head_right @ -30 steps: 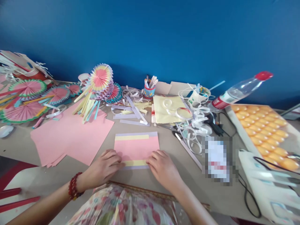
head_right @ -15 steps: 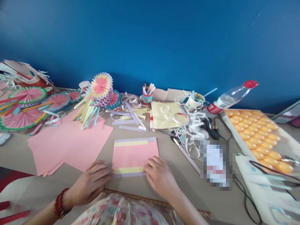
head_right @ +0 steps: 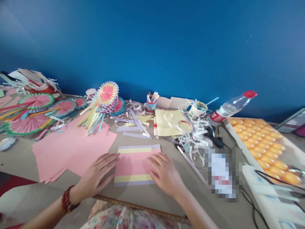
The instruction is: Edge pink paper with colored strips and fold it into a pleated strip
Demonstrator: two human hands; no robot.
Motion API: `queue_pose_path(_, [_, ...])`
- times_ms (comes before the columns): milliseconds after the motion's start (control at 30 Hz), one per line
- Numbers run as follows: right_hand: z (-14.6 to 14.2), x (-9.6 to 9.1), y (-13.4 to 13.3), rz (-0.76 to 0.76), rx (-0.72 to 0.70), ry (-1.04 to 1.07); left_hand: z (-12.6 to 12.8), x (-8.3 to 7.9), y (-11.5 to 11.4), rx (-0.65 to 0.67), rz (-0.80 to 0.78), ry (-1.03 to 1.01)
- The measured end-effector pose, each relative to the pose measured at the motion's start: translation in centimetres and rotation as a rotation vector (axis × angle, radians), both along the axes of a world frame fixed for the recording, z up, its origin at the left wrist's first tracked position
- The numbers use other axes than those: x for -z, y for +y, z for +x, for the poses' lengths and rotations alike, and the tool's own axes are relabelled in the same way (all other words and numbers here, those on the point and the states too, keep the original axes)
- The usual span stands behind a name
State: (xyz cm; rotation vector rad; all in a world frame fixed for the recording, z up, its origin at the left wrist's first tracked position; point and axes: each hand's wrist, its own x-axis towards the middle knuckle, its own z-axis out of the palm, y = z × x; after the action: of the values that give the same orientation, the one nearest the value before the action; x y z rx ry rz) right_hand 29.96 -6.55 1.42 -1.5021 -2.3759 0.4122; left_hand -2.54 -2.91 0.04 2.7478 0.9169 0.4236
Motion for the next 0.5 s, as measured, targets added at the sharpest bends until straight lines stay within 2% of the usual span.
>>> queue_pose_path(167, [-0.4,1.1,2.2,0.034,-0.102,-0.1,2.3,0.8,2.0,0.05,-0.016,0.181])
queue_pose_path(300, [-0.6,1.3,2.1,0.01,-0.093,-0.113,1.9,1.6,1.8,0.057,-0.019,0.198])
queue_pose_path(500, [-0.8,0.9,2.1,-0.036,-0.047,-0.076,1.6,1.6,1.2,0.02,0.005,0.199])
